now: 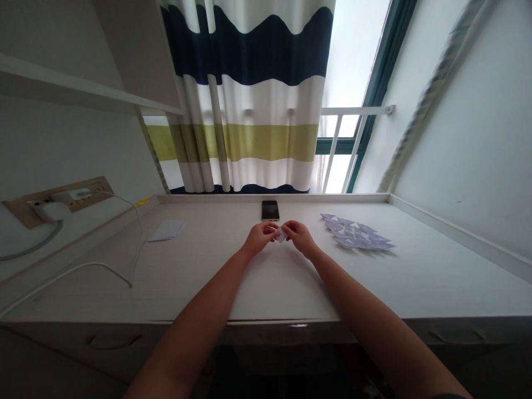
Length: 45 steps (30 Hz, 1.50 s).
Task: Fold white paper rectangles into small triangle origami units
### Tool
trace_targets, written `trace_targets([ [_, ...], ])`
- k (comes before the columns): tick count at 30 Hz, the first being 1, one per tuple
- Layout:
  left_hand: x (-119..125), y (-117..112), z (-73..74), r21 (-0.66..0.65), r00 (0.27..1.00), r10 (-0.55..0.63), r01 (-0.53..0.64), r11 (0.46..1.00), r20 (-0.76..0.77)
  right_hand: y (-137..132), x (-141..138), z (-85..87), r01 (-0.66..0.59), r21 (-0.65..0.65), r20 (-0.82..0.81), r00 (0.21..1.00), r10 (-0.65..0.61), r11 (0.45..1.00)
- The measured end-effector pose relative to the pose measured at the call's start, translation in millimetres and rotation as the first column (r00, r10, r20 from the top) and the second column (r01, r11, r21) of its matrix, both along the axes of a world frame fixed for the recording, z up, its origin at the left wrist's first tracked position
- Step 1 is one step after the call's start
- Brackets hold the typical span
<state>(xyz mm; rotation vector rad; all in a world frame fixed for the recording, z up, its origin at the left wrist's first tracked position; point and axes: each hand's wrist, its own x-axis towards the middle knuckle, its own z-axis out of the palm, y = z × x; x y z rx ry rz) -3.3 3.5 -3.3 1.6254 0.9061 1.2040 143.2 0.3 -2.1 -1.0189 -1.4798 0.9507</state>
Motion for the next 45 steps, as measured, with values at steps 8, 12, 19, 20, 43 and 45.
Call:
trace_targets([
  [8, -4, 5, 3.5, -0.041, 0.992, 0.093, -0.089, 0.995, 0.090, -3, 1, 5.4, -0.040, -0.101, -0.086, 0.996, 0.031, 0.994],
  [12, -4, 2, 5.7, -0.030, 0.992, 0.083, -0.080, 0.996, 0.097, -2, 2, 4.7, -0.045, -0.112, -0.128, 0.991, 0.030, 0.993],
  [19, -3, -5, 9.2, -0.054, 0.996, 0.037, -0.033, 0.998, 0.082, -1, 4, 3.5, -0.055, -0.070, -0.179, 0.983, 0.041, 0.996],
  [20, -3, -6, 9.3, -0.054, 0.996, 0.036, -0.032, 0.998, 0.082, -2, 5, 3.8, -0.050, -0.068, -0.179, 0.983, 0.037, 0.996],
  [43, -3, 4, 0.9, -0.104, 0.968, 0.050, -0.025, 0.994, 0.247, -6, 1, 7.0, -0.061, -0.032, -0.199, 0.979, 0.054, 0.998],
  [45, -3, 4, 0.7, -0.107, 0.969, 0.048, -0.023, 0.994, 0.243, -7, 1, 7.9, -0.057, -0.038, -0.195, 0.980, 0.048, 0.998],
])
